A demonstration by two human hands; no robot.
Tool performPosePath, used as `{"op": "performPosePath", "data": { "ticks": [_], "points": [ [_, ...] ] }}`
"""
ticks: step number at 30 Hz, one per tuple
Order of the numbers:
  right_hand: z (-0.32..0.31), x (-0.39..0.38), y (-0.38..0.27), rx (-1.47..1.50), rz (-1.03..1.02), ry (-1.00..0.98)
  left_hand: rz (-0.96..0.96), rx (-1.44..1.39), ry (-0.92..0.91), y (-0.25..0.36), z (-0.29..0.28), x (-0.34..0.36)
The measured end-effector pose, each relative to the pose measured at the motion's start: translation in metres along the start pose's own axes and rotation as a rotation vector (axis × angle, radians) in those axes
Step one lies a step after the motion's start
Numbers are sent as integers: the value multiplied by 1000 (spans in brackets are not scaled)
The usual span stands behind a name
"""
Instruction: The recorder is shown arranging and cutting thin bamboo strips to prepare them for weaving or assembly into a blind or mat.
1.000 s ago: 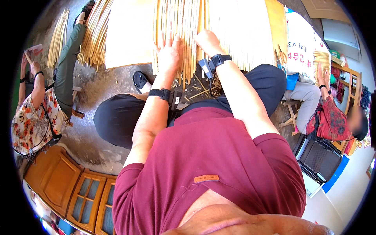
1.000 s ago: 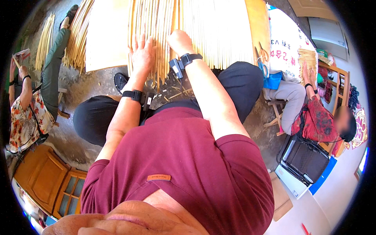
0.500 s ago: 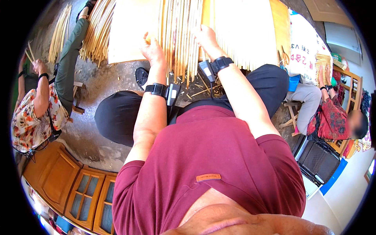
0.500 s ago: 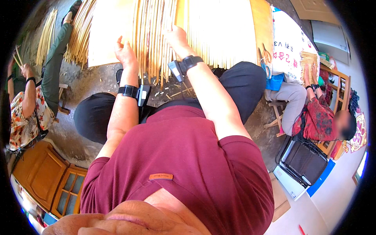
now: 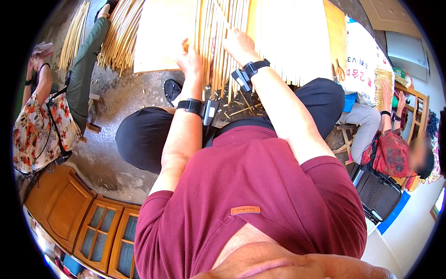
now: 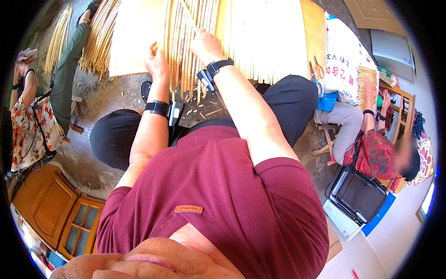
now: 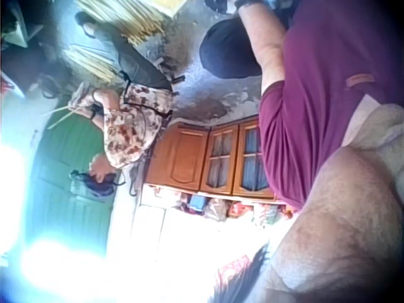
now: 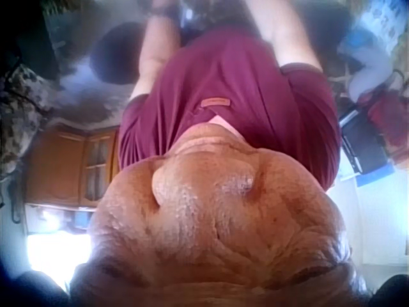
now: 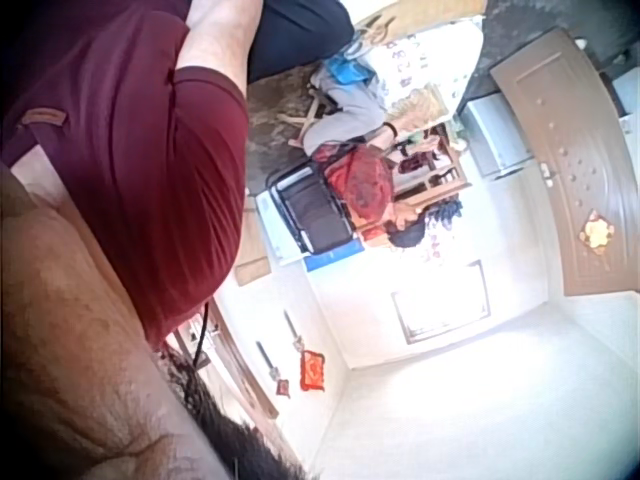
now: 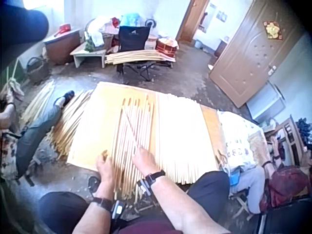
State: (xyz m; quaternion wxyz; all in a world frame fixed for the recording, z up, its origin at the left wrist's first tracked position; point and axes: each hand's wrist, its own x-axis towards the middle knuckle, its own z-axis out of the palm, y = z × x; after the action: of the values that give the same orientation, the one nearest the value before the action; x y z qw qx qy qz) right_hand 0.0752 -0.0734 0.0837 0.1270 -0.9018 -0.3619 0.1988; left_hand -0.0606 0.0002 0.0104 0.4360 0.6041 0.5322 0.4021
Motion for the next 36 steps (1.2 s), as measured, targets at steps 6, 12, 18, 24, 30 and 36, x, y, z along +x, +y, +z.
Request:
{"op": "performPosePath", "data": {
  "ticks": [6, 12, 18, 24, 30, 36],
  "points": [
    [-4, 0, -6, -11, -5, -39, -7, 4, -23, 4, -3, 0],
    [-3, 3, -8, -92, -12, -37, -20, -38, -49, -1, -4, 0],
    [1, 1, -6, -150, -123, 2, 297, 370, -28, 4, 0, -7],
    [-16, -6, -7, 321, 167, -119, 229, 405, -56, 4, -4, -7],
    [10, 4, -5, 244, 57, -79, 213, 426, -75, 10, 2, -8],
    [17, 10, -3, 269, 27, -78, 233, 414, -85, 7, 0, -9]
  ]
}}
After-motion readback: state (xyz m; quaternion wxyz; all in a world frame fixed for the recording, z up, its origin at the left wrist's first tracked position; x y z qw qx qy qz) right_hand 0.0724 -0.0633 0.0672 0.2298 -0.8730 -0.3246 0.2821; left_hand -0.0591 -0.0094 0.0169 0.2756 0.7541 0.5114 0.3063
